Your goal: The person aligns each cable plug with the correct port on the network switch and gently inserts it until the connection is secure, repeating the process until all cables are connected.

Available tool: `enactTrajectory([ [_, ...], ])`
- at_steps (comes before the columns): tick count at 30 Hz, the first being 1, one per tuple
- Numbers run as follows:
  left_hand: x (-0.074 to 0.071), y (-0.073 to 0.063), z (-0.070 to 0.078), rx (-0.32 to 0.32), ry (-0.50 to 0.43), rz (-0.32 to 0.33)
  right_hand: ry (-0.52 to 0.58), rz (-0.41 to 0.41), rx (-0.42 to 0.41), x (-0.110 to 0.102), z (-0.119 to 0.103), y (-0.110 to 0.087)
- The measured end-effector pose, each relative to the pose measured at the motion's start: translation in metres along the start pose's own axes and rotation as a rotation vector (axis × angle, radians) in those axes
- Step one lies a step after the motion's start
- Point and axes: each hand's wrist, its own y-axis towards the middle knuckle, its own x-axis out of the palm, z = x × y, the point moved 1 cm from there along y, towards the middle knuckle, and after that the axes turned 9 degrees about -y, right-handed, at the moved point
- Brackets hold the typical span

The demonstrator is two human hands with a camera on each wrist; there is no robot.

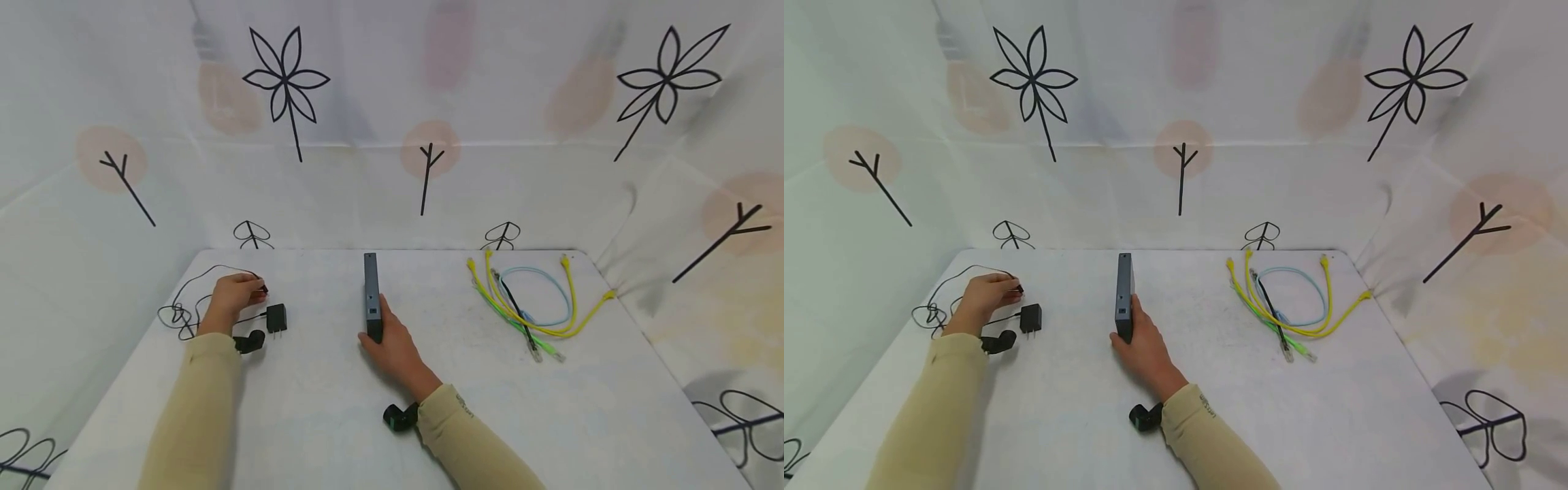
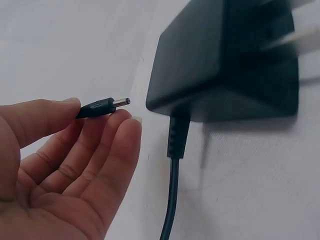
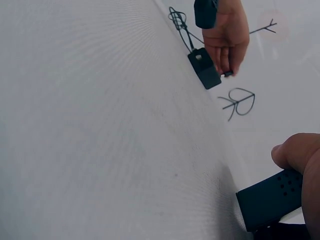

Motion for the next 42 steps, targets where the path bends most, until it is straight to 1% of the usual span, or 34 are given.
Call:
enactTrajectory([
  [5, 0.004, -0.009, 0.002, 0.060, 0.013, -0.006, 0.007, -0.007, 0.007, -0.001, -0.001, 0.000],
  [10, 0.008, -0.017, 0.003, 0.086, 0.008, -0.009, 0.016, -0.008, -0.002, -0.002, -0.002, -0.001],
  [15, 0.012, -0.021, 0.002, 0.111, -0.008, -0.021, 0.018, -0.004, -0.006, -0.002, -0.001, 0.000],
  [22, 0.020, -0.031, 0.004, 0.164, 0.020, -0.054, 0.018, -0.003, -0.014, -0.003, -0.003, -0.002],
  [28, 0.033, -0.040, 0.009, 0.194, 0.023, -0.100, 0.004, -0.003, -0.013, -0.002, -0.004, -0.002],
  [35, 0.049, -0.054, 0.016, 0.215, 0.010, -0.119, 0.011, -0.005, -0.016, -0.002, -0.004, -0.002],
  [42, 0.061, -0.069, 0.021, 0.280, 0.000, -0.163, 0.013, -0.009, -0.014, -0.001, -0.002, -0.002],
])
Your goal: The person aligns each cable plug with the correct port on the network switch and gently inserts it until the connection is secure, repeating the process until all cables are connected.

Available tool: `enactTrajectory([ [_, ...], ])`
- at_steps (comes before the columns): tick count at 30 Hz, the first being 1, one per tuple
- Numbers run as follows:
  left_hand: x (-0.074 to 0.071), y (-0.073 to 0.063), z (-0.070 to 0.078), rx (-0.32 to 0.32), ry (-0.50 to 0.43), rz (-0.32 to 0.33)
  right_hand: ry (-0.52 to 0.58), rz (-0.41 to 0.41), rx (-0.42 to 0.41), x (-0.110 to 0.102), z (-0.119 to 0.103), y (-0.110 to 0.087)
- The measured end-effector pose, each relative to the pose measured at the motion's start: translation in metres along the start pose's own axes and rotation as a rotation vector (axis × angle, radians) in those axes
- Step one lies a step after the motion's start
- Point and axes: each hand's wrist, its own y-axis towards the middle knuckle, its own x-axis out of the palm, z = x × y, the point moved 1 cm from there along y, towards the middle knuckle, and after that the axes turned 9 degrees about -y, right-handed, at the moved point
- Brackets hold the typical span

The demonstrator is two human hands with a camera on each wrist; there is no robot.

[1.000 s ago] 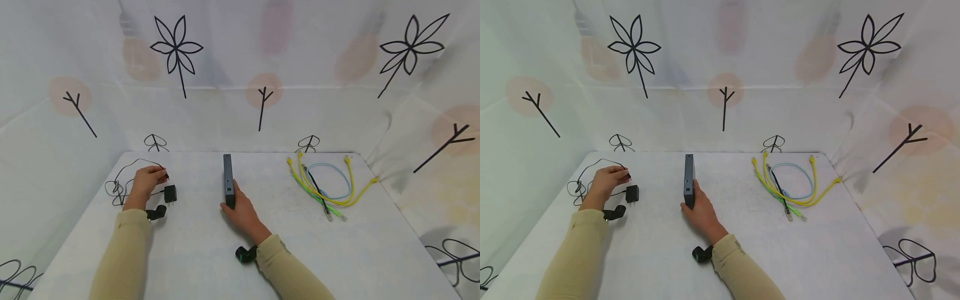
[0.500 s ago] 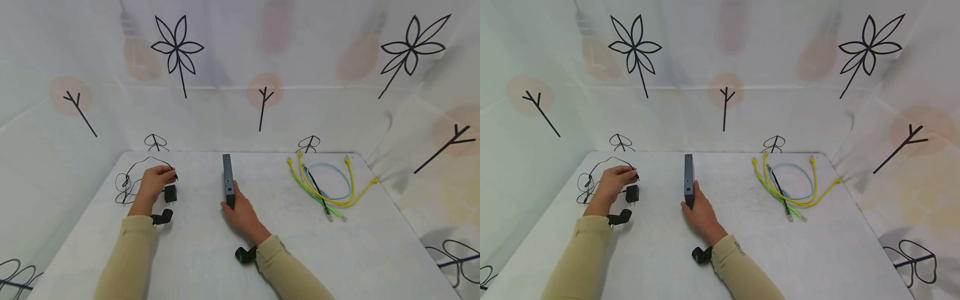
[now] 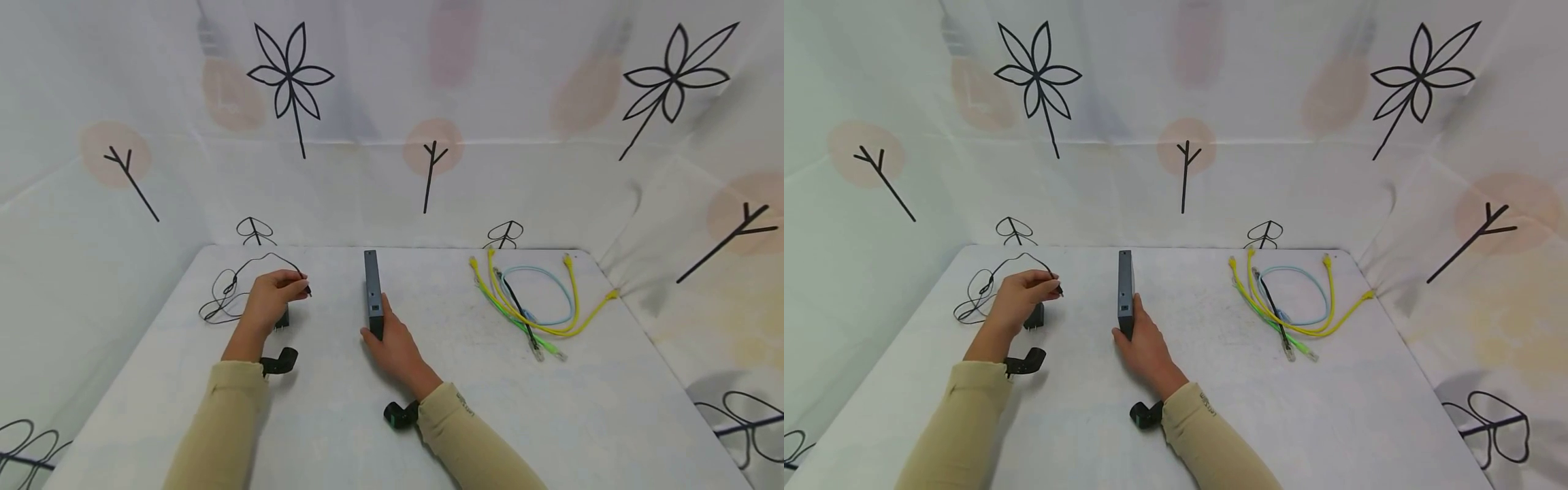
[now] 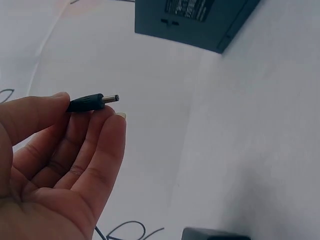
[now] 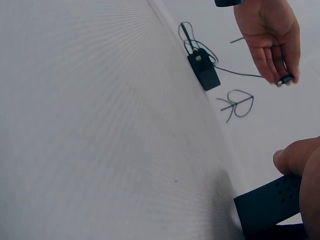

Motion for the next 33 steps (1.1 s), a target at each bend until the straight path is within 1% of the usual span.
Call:
enactTrajectory([
  [3, 0.006, -0.005, 0.003, 0.025, 0.008, -0.016, 0.001, -0.003, 0.000, 0.000, 0.000, 0.000],
  [6, 0.013, -0.008, 0.005, 0.048, -0.007, -0.030, 0.003, -0.004, 0.002, -0.001, 0.000, 0.000],
  [9, 0.019, -0.012, 0.007, 0.064, -0.020, -0.046, 0.005, -0.001, 0.002, -0.002, -0.001, 0.000],
  [12, 0.025, -0.014, 0.009, 0.078, -0.014, -0.057, 0.007, -0.002, 0.003, -0.003, -0.002, 0.000],
  [24, 0.050, -0.022, 0.019, 0.131, -0.015, -0.081, -0.003, -0.026, 0.032, -0.004, -0.003, 0.000],
  [33, 0.066, -0.029, 0.024, 0.176, 0.002, -0.100, -0.002, -0.024, 0.014, -0.006, -0.003, 0.000],
])
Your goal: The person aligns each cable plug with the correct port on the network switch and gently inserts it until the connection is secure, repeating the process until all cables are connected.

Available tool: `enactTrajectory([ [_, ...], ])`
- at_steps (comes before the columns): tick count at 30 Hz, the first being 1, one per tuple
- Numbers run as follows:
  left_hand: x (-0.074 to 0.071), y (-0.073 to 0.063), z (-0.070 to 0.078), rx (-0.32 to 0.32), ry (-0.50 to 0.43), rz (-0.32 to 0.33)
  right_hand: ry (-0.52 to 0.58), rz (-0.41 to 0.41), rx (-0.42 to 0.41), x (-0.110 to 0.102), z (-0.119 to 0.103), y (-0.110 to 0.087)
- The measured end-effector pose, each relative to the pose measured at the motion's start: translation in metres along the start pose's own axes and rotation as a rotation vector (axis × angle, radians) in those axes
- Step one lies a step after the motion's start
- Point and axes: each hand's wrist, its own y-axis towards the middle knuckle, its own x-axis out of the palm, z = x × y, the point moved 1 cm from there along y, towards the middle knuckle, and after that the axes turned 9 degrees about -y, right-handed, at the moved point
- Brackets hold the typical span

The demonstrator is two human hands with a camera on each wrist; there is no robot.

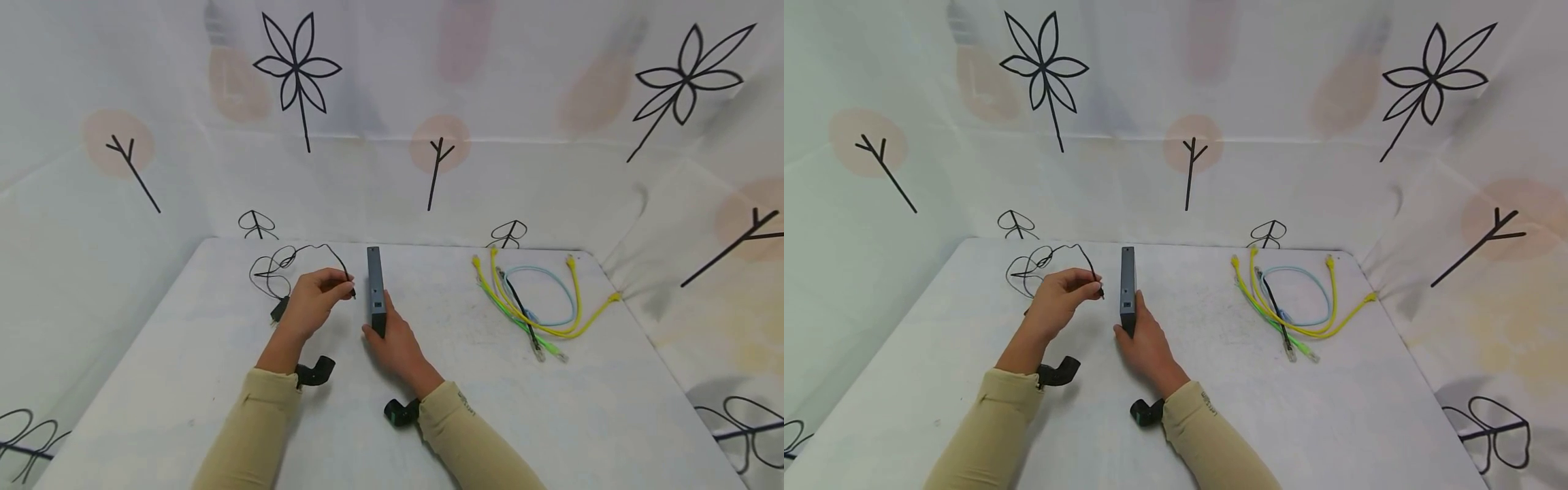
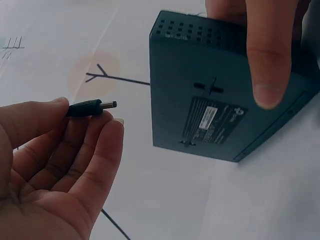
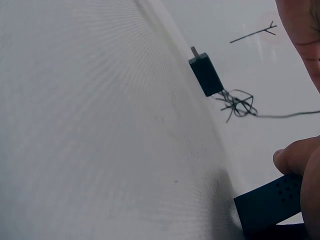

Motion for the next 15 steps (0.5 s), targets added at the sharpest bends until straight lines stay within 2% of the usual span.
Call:
enactTrajectory([
  [5, 0.008, -0.003, 0.002, 0.023, -0.003, -0.029, 0.001, 0.011, -0.016, -0.001, 0.000, 0.001],
  [15, 0.026, -0.006, 0.004, 0.037, -0.025, -0.034, 0.014, 0.026, -0.043, -0.003, 0.000, 0.001],
])
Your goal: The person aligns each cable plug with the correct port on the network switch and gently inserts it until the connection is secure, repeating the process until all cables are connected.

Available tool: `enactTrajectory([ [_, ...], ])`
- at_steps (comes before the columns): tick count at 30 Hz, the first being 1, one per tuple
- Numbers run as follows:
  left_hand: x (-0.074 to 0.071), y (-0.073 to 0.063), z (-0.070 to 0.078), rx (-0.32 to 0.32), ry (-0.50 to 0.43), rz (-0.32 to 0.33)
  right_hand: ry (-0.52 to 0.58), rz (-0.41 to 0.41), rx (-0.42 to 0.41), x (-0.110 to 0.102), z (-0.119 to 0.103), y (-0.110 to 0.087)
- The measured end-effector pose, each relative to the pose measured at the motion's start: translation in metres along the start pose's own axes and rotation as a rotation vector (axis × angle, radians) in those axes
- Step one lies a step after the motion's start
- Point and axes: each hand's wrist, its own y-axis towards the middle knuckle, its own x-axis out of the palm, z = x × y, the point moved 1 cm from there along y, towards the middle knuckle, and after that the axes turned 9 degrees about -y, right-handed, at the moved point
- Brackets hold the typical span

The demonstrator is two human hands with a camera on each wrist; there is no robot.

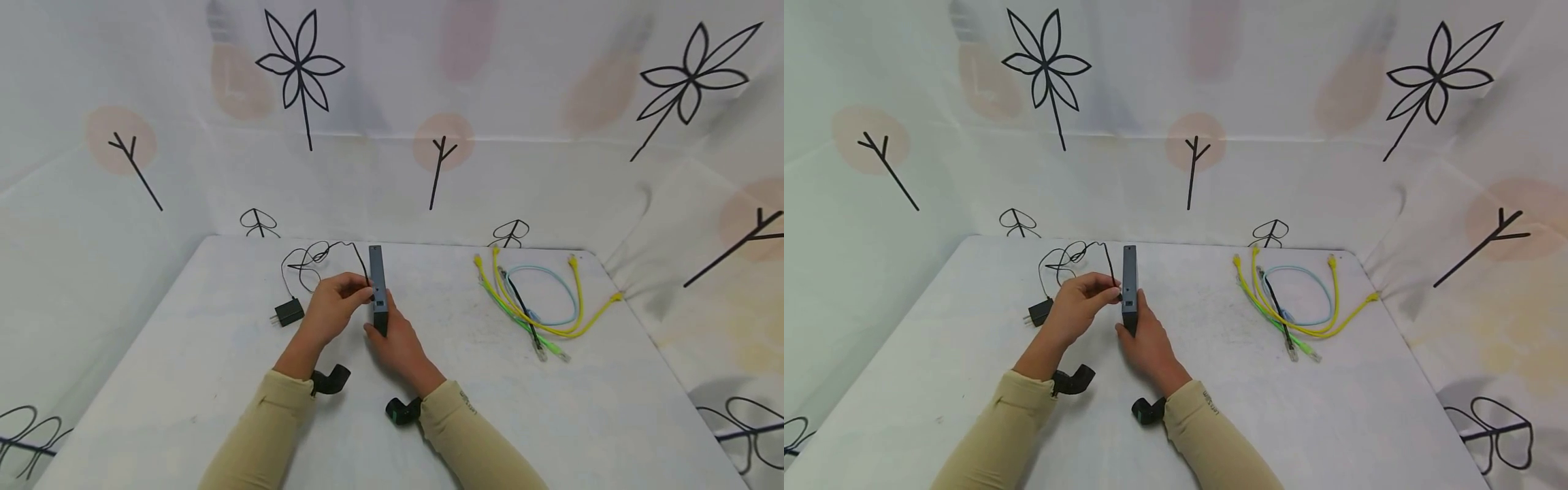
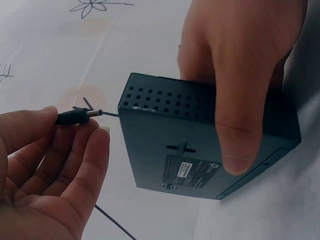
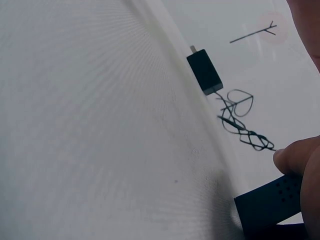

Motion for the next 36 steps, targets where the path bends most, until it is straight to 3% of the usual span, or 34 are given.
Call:
enactTrajectory([
  [9, 0.010, 0.003, -0.005, 0.054, 0.051, 0.025, -0.006, -0.012, 0.014, 0.001, 0.000, 0.001],
  [36, 0.020, 0.000, -0.008, 0.098, 0.157, 0.053, -0.021, -0.006, -0.043, 0.003, 0.003, 0.001],
])
